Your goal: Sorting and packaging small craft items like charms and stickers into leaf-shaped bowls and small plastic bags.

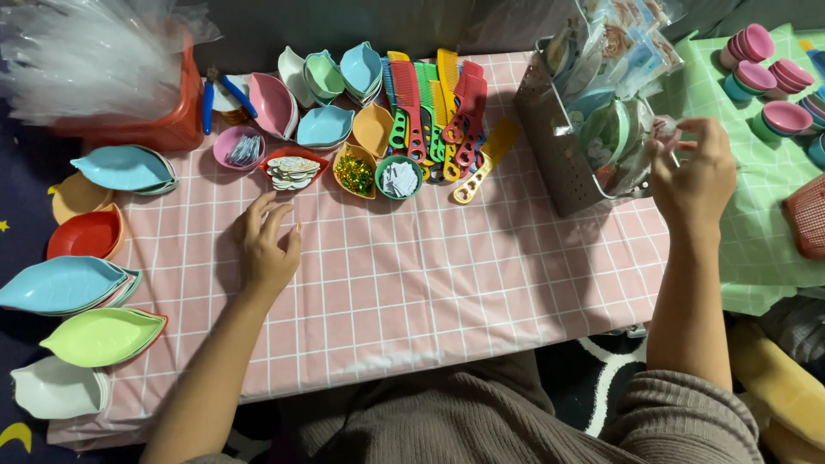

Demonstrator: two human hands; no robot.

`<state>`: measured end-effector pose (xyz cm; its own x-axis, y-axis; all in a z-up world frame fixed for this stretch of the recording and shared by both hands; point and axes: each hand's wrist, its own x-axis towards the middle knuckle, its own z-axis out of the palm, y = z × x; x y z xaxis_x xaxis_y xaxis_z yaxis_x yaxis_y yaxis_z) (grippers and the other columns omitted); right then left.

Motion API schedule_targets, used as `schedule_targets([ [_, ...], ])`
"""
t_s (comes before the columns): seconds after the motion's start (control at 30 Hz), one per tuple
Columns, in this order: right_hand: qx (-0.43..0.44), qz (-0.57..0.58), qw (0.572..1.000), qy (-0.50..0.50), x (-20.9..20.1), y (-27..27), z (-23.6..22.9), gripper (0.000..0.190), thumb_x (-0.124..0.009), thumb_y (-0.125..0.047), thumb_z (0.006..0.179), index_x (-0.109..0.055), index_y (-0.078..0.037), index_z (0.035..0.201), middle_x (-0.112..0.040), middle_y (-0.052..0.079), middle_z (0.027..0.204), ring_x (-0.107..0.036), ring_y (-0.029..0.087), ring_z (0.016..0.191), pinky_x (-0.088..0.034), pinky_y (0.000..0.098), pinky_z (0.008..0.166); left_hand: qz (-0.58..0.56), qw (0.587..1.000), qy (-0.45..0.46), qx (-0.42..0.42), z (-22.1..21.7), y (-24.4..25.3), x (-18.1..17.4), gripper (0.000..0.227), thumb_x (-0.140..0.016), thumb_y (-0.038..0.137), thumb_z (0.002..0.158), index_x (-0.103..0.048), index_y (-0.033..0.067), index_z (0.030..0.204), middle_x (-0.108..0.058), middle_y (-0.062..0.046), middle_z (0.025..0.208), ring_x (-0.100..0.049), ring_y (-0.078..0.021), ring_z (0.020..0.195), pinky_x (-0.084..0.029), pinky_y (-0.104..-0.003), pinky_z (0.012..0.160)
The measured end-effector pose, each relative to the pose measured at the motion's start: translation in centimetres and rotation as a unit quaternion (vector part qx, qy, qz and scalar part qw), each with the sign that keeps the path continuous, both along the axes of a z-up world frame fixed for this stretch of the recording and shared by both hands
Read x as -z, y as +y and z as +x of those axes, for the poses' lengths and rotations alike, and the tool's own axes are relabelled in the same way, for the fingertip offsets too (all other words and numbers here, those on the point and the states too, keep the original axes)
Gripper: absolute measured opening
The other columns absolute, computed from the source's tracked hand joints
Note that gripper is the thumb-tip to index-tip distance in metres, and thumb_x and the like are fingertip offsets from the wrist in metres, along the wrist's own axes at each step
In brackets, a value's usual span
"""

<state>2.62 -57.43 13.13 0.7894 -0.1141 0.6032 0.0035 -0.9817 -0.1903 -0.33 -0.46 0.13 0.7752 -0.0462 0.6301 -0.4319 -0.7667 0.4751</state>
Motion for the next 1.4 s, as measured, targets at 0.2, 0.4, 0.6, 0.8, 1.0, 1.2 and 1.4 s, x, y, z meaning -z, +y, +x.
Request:
schedule_targets([
  [0.2,-0.112,0.067,0.988,-0.084,-1.9,2.8,-2.0,0.063,-0.074,0.009,0.096,-0.035,0.004,0.146,-0.027,0.029,0.148,-0.030,0.049,0.140,-0.029,0.0633,0.117,0.062,0.998,0.000,-0.026,0.0,0.3,0.7,0.038,-0.071,0.005,0.082,-0.064,-0.0008,0.119,-0.049,-0.018,0.139,-0.053,-0.0370,0.123,-0.039,-0.053,0.106],
  [0.4,-0.186,0.025,0.911,-0.366,-0.5,9.6,0.4,0.035,-0.054,-0.029,0.106,-0.057,0.004,0.117,-0.052,0.020,0.129,-0.055,0.033,0.108,-0.051,0.0466,0.081,0.188,0.975,0.014,-0.121,-0.2,0.2,0.7,0.058,-0.073,0.024,0.079,-0.059,0.0056,0.133,-0.047,-0.022,0.147,-0.042,-0.0392,0.137,-0.029,-0.062,0.110],
  [0.6,-0.397,0.012,0.897,-0.194,6.5,22.0,0.0,0.043,-0.074,-0.018,0.085,-0.063,-0.008,0.125,-0.057,0.018,0.128,-0.054,0.039,0.117,-0.037,0.0507,0.098,0.183,0.970,0.021,-0.161,-0.2,0.5,-0.1,0.073,-0.075,0.027,0.081,-0.050,0.0059,0.146,-0.036,-0.028,0.156,-0.017,-0.0544,0.146,-0.003,-0.077,0.106],
  [0.8,-0.489,-0.055,0.866,-0.089,11.7,30.9,-1.4,0.040,-0.059,-0.027,0.092,-0.061,-0.011,0.129,-0.061,0.013,0.125,-0.056,0.032,0.116,-0.037,0.0480,0.095,0.163,0.961,0.040,-0.218,0.0,2.5,-1.6,0.079,-0.074,0.030,0.086,-0.040,0.0073,0.154,-0.023,-0.030,0.160,-0.008,-0.0576,0.144,-0.002,-0.081,0.103],
  [1.0,-0.586,-0.083,0.797,-0.121,13.8,37.3,-0.5,0.019,-0.066,-0.028,0.081,-0.065,-0.015,0.095,-0.061,0.005,0.096,-0.057,0.025,0.092,-0.038,0.0424,0.082,0.115,0.955,0.087,-0.260,1.9,5.0,1.8,0.098,-0.077,0.039,0.082,-0.025,0.0087,0.159,-0.013,-0.030,0.159,-0.003,-0.0609,0.142,-0.014,-0.073,0.112],
  [1.2,-0.629,-0.074,0.760,-0.146,13.8,41.0,1.2,0.016,-0.058,-0.025,0.090,-0.060,-0.014,0.079,-0.056,0.005,0.080,-0.053,0.023,0.072,-0.039,0.0370,0.072,-0.030,0.967,0.077,-0.242,2.7,6.5,3.8,0.094,-0.071,0.035,0.092,-0.014,0.0098,0.163,-0.013,-0.031,0.160,-0.006,-0.0620,0.143,-0.016,-0.070,0.115],
  [1.4,-0.667,-0.020,0.742,-0.067,13.1,39.9,1.1,0.017,-0.058,-0.021,0.094,-0.066,-0.007,0.098,-0.059,0.011,0.088,-0.058,0.030,0.078,-0.046,0.0382,0.066,-0.075,0.963,-0.024,-0.257,3.4,8.0,1.4,0.087,-0.077,0.007,0.085,-0.029,0.0065,0.158,-0.024,-0.026,0.156,-0.021,-0.0526,0.143,-0.022,-0.061,0.118],
])
